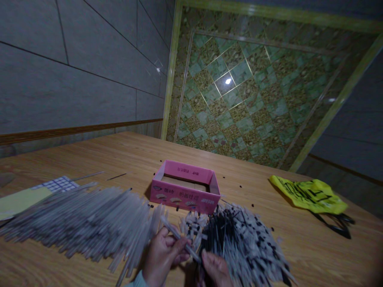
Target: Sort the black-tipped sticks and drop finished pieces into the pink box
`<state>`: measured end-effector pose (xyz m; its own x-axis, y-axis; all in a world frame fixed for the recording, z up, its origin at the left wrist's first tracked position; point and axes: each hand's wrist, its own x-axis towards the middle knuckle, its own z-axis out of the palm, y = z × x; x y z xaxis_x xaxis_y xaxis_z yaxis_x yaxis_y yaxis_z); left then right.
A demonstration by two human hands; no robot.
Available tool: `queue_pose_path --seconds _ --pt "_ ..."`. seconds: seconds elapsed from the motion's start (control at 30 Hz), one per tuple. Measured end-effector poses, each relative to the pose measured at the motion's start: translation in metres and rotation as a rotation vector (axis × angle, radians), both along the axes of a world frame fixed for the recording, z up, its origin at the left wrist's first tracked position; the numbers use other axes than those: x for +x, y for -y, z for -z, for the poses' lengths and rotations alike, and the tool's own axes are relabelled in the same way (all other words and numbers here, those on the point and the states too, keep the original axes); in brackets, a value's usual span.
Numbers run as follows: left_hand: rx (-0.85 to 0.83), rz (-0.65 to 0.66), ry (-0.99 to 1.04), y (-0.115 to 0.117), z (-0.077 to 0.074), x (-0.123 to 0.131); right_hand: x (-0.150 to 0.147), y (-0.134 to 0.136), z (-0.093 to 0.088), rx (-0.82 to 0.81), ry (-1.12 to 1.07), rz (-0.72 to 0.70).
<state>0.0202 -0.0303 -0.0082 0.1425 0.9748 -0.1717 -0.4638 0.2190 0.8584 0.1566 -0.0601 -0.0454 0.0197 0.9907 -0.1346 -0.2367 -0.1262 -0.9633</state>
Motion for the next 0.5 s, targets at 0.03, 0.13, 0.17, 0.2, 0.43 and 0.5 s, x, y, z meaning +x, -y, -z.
queue_pose_path --seconds 0.03,0.13,0.17,0.2,0.43,0.5 --pt "0.003 -0.002 0.002 -0.001 0.001 0.000 -0.001 -0.001 0.001 -0.047 -0.073 -0.021" --pt "-0.013 -0.020 0.000 -0.004 0.005 -0.002 -0.001 -0.003 -0.001 -0.085 -0.148 -0.012" --pt "-0.020 -0.027 -0.002 -0.005 0.006 -0.003 -0.001 -0.002 -0.003 -0.085 -0.156 0.006" --pt "-0.025 -0.034 -0.005 -0.006 0.008 -0.003 -0.001 -0.002 -0.004 -0.082 -0.162 0.019" --pt "-0.013 -0.025 -0.035 -0.009 0.015 -0.005 -0.003 0.005 -0.009 0.181 0.096 0.093" --pt "-0.020 -0.024 -0.046 -0.008 0.014 -0.005 -0.003 0.007 -0.011 0.295 0.237 0.153"
